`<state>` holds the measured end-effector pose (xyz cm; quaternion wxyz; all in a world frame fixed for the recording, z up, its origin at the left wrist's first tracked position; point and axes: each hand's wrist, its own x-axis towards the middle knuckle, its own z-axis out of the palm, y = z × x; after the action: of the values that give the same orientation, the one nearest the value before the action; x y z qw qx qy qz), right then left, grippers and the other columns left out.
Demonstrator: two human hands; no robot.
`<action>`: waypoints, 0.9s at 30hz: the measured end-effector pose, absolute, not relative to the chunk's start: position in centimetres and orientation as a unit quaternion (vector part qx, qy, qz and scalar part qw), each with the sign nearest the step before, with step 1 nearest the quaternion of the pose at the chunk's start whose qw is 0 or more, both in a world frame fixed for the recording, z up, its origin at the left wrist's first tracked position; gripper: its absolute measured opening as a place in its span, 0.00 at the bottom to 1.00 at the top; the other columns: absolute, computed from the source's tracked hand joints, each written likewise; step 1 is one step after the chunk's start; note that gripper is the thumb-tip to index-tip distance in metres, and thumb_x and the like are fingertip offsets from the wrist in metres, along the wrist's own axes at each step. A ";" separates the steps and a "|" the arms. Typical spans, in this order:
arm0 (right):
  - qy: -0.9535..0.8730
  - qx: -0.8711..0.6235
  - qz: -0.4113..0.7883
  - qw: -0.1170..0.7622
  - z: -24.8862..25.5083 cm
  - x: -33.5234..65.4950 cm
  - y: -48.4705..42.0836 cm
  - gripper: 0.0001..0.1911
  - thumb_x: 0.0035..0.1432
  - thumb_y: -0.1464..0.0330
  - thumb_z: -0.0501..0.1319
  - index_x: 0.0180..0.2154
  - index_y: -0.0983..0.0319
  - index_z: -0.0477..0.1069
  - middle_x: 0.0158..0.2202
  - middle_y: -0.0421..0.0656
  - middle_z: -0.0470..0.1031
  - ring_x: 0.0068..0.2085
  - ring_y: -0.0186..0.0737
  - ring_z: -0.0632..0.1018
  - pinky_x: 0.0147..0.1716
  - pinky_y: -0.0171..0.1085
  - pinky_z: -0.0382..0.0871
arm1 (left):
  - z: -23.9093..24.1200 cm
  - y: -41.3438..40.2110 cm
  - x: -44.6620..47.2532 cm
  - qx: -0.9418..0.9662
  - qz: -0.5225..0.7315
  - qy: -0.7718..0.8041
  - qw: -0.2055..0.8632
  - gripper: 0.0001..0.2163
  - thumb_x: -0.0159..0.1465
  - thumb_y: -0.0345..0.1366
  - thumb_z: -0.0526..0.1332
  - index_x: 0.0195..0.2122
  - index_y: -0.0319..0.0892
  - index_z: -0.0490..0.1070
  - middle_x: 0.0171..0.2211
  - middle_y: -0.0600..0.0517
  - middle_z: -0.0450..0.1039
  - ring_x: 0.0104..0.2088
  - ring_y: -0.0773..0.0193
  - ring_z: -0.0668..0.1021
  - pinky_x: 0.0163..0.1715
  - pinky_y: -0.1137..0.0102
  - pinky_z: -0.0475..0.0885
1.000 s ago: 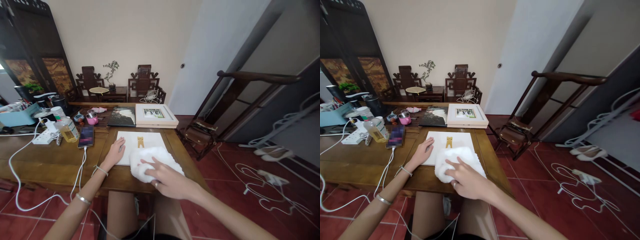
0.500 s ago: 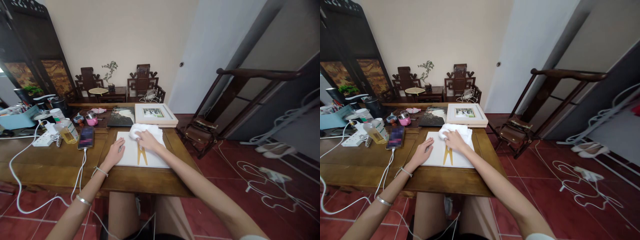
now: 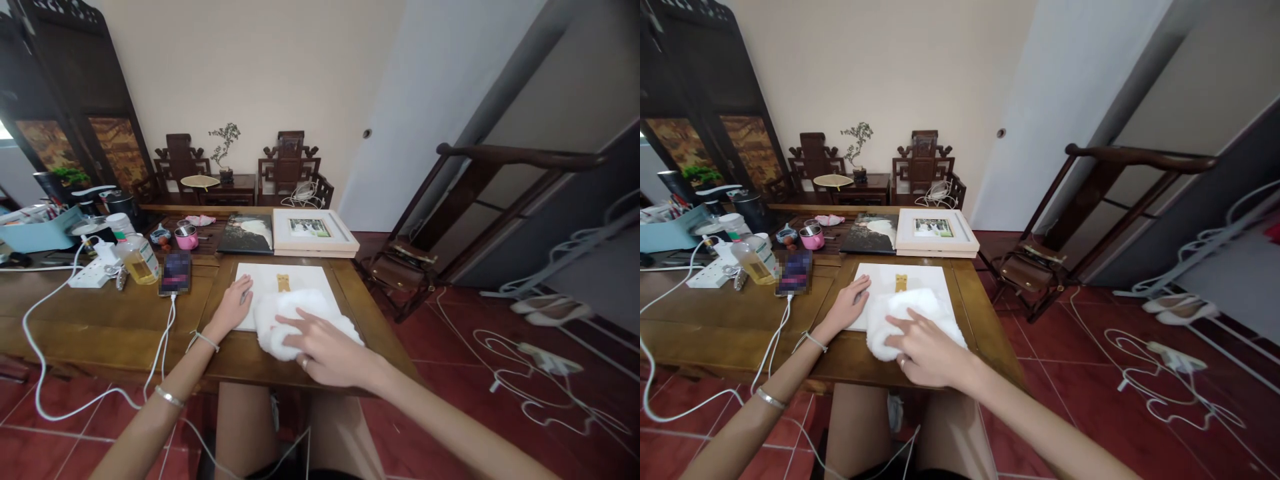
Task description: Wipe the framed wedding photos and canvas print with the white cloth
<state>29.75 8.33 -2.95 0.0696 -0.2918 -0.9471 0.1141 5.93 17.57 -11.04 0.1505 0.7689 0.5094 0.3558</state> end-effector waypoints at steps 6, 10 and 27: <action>-0.917 -0.390 0.054 0.063 -3.4 28.8 16.1 0.16 0.58 0.74 0.52 0.45 0.62 0.73 0.44 0.49 0.78 0.49 0.50 0.74 0.54 0.47 0.60 | -11.2 17.6 5.8 0.767 0.351 0.515 0.154 0.19 0.64 0.35 0.52 0.53 0.35 0.72 0.59 0.40 0.68 0.62 0.52 0.67 0.64 0.53 0.59; -0.906 -0.419 0.021 0.051 -3.5 26.1 20.2 0.19 0.60 0.73 0.50 0.51 0.64 0.70 0.46 0.53 0.76 0.51 0.53 0.73 0.50 0.48 0.62 | -10.9 17.5 5.8 0.766 0.345 0.519 0.153 0.19 0.64 0.35 0.53 0.54 0.38 0.72 0.59 0.42 0.68 0.62 0.53 0.67 0.64 0.54 0.59; -0.965 -0.249 0.072 0.027 -1.3 28.9 9.1 0.15 0.51 0.76 0.56 0.39 0.63 0.76 0.49 0.55 0.76 0.54 0.53 0.72 0.55 0.50 0.59 | -11.1 17.6 5.9 0.765 0.362 0.510 0.157 0.19 0.64 0.34 0.52 0.53 0.36 0.73 0.59 0.41 0.68 0.62 0.54 0.67 0.64 0.55 0.60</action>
<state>28.90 9.06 -1.27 0.0270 -0.2487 -0.9655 0.0724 5.88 17.56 -11.13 0.1569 0.7646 0.5097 0.3619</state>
